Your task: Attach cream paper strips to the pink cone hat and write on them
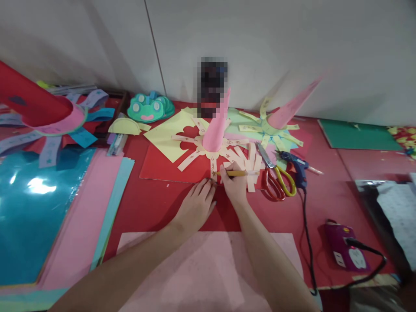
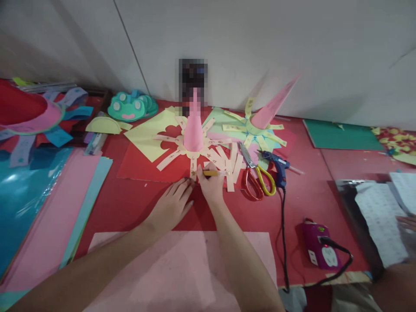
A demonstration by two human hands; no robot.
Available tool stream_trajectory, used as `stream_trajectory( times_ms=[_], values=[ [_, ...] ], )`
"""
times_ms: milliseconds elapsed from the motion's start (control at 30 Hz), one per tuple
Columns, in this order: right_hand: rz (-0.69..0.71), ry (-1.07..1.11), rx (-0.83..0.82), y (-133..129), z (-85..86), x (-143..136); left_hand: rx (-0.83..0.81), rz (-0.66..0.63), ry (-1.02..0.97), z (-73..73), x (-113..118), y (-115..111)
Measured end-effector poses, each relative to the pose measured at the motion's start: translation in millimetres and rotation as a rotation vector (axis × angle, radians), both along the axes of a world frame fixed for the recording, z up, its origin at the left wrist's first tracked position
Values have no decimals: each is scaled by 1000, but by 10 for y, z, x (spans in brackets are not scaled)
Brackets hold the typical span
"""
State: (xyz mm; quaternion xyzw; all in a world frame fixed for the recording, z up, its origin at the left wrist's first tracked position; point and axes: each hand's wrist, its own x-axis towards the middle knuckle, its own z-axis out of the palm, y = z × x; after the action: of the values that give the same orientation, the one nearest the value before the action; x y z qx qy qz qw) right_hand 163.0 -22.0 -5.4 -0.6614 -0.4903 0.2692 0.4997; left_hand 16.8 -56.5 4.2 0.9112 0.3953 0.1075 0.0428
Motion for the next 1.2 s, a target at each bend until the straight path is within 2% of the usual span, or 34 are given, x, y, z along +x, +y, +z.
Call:
stream_trajectory(
  times_ms=[667,967,1200],
  values=[
    [17,40,-38,-13,-8,-13,-54,3,3,24,-1,5],
    [14,1,2,-7,20,-4,-38,13,-6,0,1,-3],
    [41,65,-10,-1,46,-16,-62,13,-22,-3,0,0]
  ],
)
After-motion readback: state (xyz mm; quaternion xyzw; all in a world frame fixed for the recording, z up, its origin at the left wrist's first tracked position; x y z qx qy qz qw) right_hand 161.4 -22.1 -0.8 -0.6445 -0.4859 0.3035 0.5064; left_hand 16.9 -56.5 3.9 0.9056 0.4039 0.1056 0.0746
